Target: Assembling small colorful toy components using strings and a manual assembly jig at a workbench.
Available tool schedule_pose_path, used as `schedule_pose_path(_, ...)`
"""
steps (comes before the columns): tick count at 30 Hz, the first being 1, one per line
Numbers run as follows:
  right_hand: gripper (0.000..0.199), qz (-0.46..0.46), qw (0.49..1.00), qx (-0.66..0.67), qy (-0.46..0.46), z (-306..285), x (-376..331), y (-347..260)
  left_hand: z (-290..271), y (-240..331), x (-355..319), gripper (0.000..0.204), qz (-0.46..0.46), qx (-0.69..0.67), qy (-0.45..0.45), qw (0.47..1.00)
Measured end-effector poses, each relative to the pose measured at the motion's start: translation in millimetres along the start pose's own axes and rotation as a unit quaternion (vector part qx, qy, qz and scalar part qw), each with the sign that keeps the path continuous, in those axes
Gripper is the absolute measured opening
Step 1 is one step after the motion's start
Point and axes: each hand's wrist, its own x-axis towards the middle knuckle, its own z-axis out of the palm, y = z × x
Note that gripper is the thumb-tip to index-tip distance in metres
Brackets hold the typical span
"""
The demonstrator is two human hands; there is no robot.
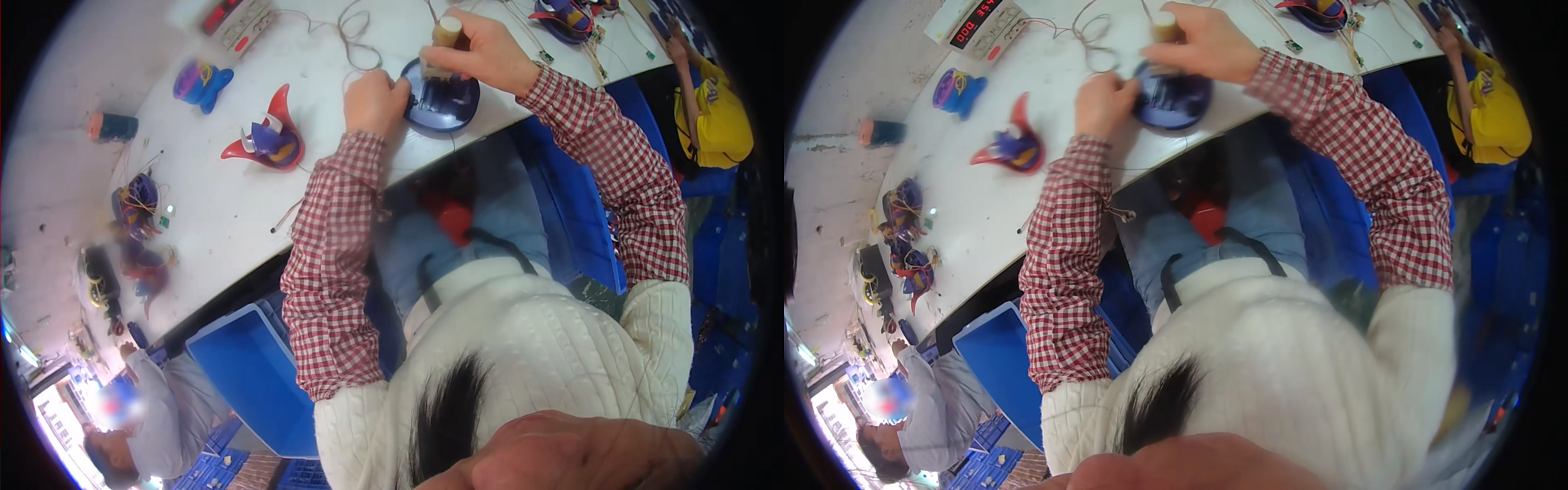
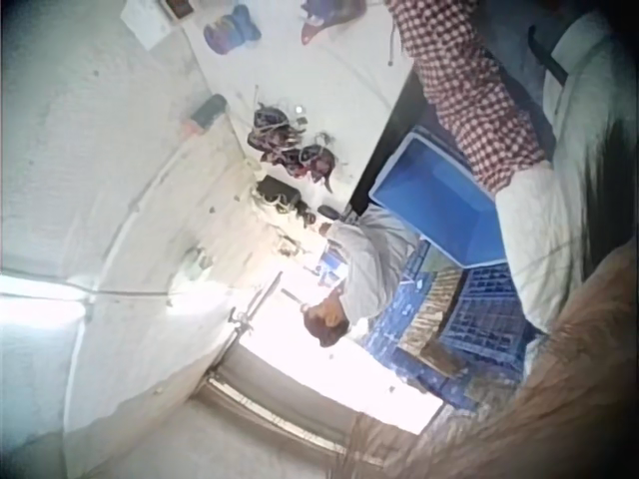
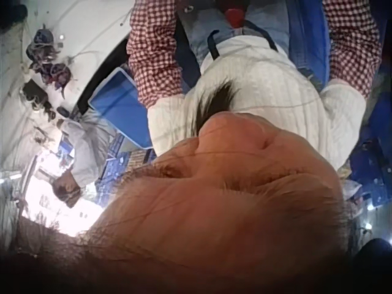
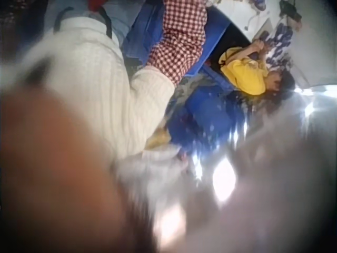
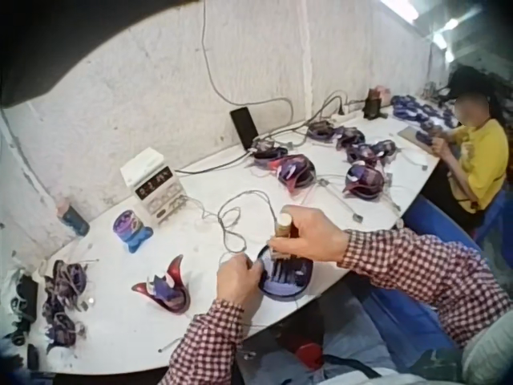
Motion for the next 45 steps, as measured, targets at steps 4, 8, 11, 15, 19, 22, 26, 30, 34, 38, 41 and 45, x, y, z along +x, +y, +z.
schedule_pose_path(4, 0.026, -0.111, 0.99, -0.086, 0.022, 7.0, 1.7, 25.2, 3.6, -9.9, -2.2, 0.032, -0.003, -0.065, 0.057, 0.996)
schedule_pose_path(8, 0.024, -0.194, 0.969, -0.139, 0.07, 18.6, 10.2, 23.7, -4.5, -9.6, -4.2, 0.031, -0.004, -0.078, 0.079, 0.994)
schedule_pose_path(11, 0.023, -0.238, 0.952, -0.171, 0.085, 24.4, 12.9, 21.9, -6.8, -10.8, -6.5, 0.031, -0.007, -0.087, 0.089, 0.992)
schedule_pose_path(15, 0.023, -0.286, 0.93, -0.214, 0.086, 27.1, 14.2, 19.2, -5.8, -11.3, -7.4, 0.03, -0.011, -0.098, 0.092, 0.991)
schedule_pose_path(19, 0.023, -0.325, 0.909, -0.252, 0.062, 29.2, 8.3, 9.0, -5.2, -9.9, -7.7, 0.03, -0.03, -0.117, 0.087, 0.989)
schedule_pose_path(22, 0.022, -0.297, 0.923, -0.239, 0.054, 33.8, 3.2, 5.2, -4.7, -11.0, -6.7, 0.029, -0.034, -0.13, 0.089, 0.987)
schedule_pose_path(26, 0.022, -0.256, 0.94, -0.224, 0.036, 34.5, 3.3, 9.1, -2.6, -9.3, -6.3, 0.029, -0.038, -0.143, 0.091, 0.985)
schedule_pose_path(30, 0.022, -0.216, 0.951, -0.223, 0.008, 26.4, 9.5, 15.6, 2.6, -4.8, -7.7, 0.028, -0.031, -0.14, 0.09, 0.986)
schedule_pose_path(34, 0.024, -0.158, 0.961, -0.217, -0.069, 24.9, 10.1, 11.7, 7.9, -9.5, -12.6, 0.031, -0.008, -0.115, 0.095, 0.989)
schedule_pose_path(38, 0.027, -0.175, 0.952, -0.251, -0.032, 25.5, 4.1, 20.0, -7.2, -2.9, -17.4, 0.037, -0.036, -0.169, 0.035, 0.984)
schedule_pose_path(41, 0.033, -0.202, 0.964, -0.17, 0.014, 29.8, -11.5, -3.3, -40.4, -5.1, -45.1, 0.042, 0.009, -0.184, 0.09, 0.979)
schedule_pose_path(45, 0.034, -0.326, 0.943, -0.048, -0.037, 12.2, -86.8, -27.1, -89.3, 0.7, -126.1, 0.018, 0.042, -0.22, 0.24, 0.945)
